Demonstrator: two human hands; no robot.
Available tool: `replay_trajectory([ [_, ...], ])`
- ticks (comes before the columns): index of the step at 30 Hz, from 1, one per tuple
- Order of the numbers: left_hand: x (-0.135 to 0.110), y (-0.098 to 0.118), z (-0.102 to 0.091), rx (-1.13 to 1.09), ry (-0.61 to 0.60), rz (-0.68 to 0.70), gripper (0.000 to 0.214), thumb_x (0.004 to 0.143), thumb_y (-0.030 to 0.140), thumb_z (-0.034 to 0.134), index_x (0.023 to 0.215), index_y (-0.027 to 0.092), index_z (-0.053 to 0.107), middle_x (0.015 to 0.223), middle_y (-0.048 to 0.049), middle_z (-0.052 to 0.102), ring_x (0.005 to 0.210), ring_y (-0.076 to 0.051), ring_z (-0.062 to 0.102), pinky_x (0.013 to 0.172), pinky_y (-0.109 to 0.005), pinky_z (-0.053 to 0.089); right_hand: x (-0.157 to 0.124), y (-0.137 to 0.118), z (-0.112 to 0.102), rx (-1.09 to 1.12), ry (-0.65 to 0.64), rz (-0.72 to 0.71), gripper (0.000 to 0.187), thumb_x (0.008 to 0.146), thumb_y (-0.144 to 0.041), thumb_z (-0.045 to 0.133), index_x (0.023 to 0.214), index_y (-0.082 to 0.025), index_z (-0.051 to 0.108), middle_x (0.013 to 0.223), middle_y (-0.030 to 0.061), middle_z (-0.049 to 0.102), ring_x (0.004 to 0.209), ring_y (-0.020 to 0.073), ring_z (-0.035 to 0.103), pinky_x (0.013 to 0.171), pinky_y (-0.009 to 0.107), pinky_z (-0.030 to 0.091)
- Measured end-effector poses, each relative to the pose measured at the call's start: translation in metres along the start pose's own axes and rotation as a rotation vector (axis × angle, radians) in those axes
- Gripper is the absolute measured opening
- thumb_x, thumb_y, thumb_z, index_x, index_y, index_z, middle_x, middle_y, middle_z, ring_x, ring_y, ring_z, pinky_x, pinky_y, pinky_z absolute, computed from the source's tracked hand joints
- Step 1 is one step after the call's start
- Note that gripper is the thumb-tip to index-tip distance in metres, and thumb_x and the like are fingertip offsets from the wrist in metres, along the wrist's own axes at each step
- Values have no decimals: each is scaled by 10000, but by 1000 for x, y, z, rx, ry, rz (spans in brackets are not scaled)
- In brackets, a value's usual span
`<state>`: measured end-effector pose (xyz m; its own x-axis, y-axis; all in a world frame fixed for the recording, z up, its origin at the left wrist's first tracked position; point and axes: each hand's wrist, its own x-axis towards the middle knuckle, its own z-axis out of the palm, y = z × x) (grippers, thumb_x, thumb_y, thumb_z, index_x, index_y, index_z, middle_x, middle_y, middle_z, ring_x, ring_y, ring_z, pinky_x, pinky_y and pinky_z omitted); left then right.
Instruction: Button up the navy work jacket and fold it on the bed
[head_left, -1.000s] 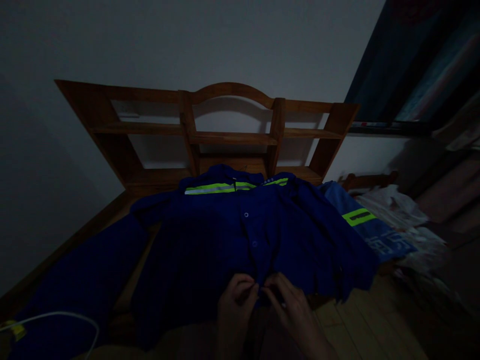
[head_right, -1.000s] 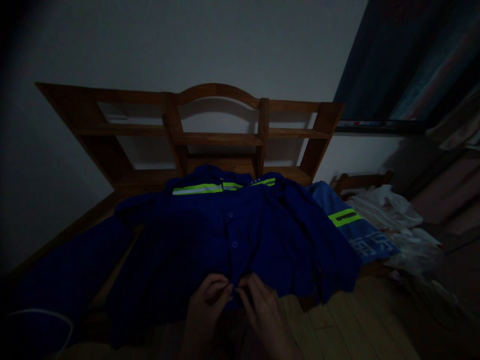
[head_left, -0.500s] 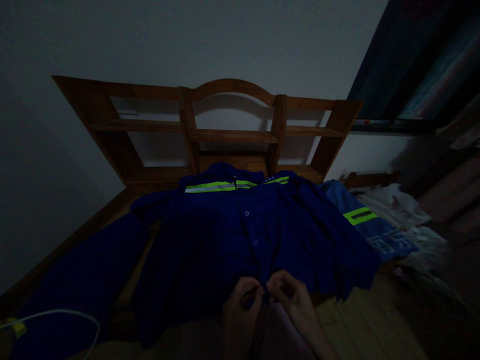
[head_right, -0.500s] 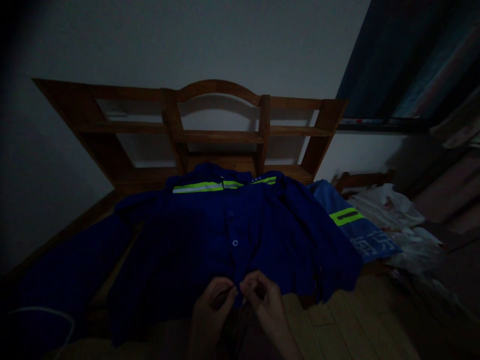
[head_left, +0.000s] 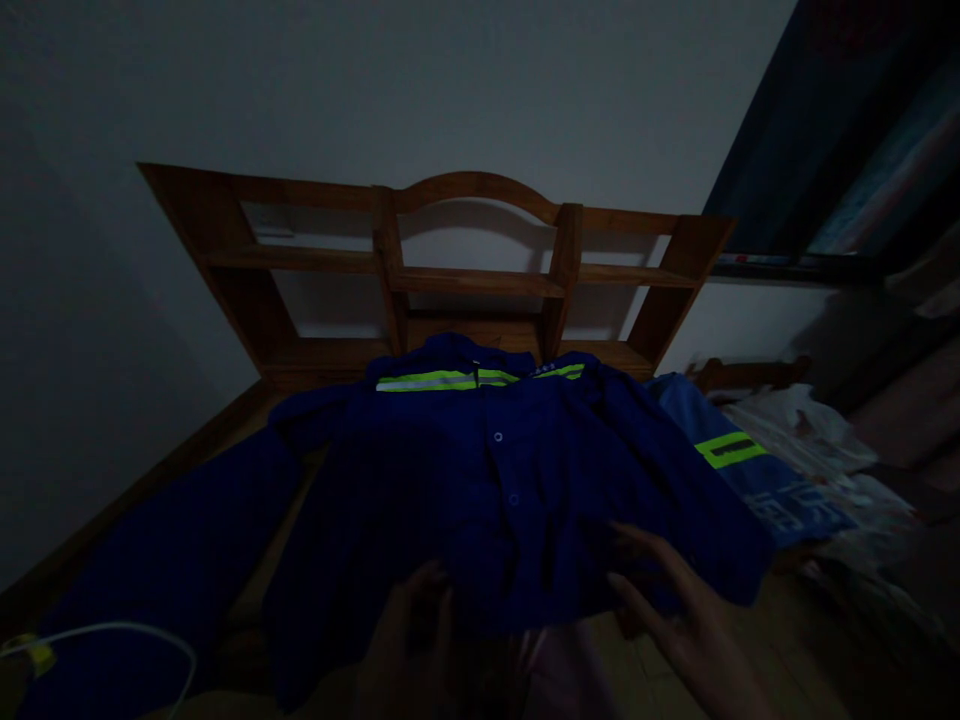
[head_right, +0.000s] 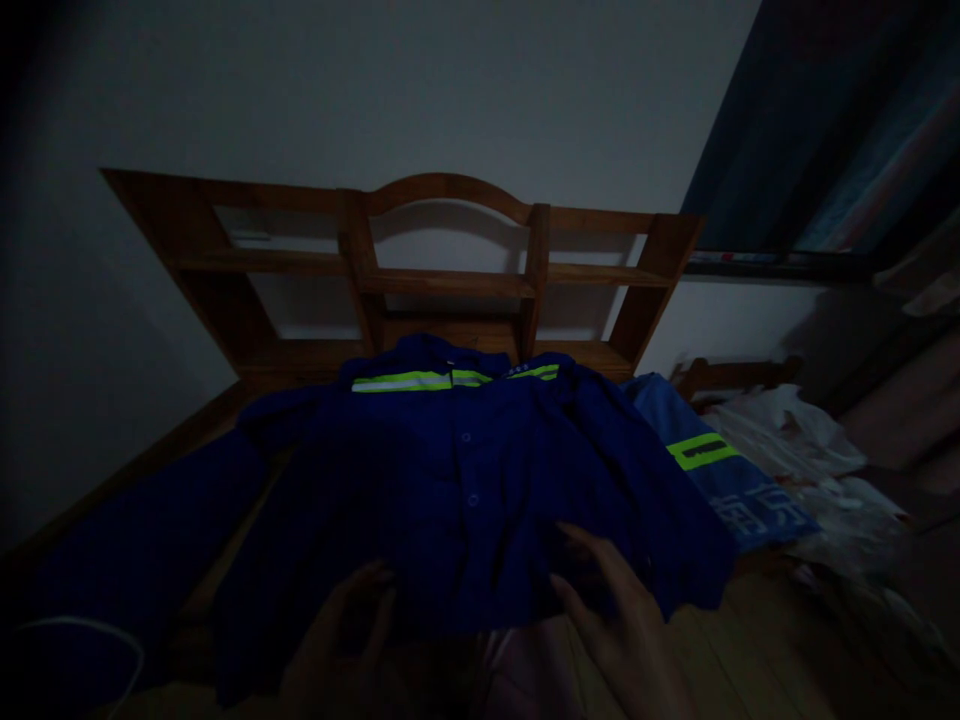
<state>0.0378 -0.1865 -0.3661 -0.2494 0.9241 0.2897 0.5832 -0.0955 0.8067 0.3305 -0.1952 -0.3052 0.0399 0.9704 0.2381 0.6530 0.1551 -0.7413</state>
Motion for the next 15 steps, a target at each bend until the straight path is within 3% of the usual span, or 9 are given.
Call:
replay_trajectory([
  [3, 10, -38, -33, 242, 88, 153, 496, 728, 414, 633, 1185, 240, 546, 1204, -92, 578, 1072, -268, 570, 901, -429, 483, -1, 46, -13, -413, 1, -198, 678, 747, -301, 641, 1375, -316, 387, 1426, 93, 342, 1270, 307, 385, 992, 456, 408],
  [6, 12, -67, -61, 575, 40, 238, 533, 770, 312, 568, 1296, 292, 481, 1377, -77, 456, 1159, -315, 508, 889, -497, 450, 0, 89, -9, -623, -14, -270, 766, 692, -124, 590, 1402, -293, 356, 1498, 101, 202, 1320, 339, 305, 984, 479, 411],
  [10, 11, -94, -96, 702, -45, 327, 551, 819, 145, 384, 1308, 391, 451, 1358, 17, 492, 1149, -259, 531, 872, -445, 460, 5, 114, -21, -692, -65, -280, 749, 665, -13, 451, 1349, -316, 439, 1382, 72, 424, 1206, 263, 480, 947, 404, 460],
  [12, 12, -109, -111, 641, -42, 367, 493, 822, 169, 399, 1254, 379, 507, 1248, 12, 581, 1083, -227, 573, 861, -382, 483, 8, 114, -37, -633, -87, -294, 656, 690, -48, 447, 1283, -322, 512, 1312, 51, 500, 1152, 232, 531, 916, 352, 485],
  [15, 15, -126, -127, 595, 47, 311, 369, 826, 245, 445, 1167, 326, 559, 1158, -25, 605, 1037, -231, 584, 861, -367, 494, 11, 108, -66, -553, -24, -249, 494, 731, -168, 486, 1201, -295, 569, 1264, 62, 546, 1086, 249, 579, 841, 344, 518],
])
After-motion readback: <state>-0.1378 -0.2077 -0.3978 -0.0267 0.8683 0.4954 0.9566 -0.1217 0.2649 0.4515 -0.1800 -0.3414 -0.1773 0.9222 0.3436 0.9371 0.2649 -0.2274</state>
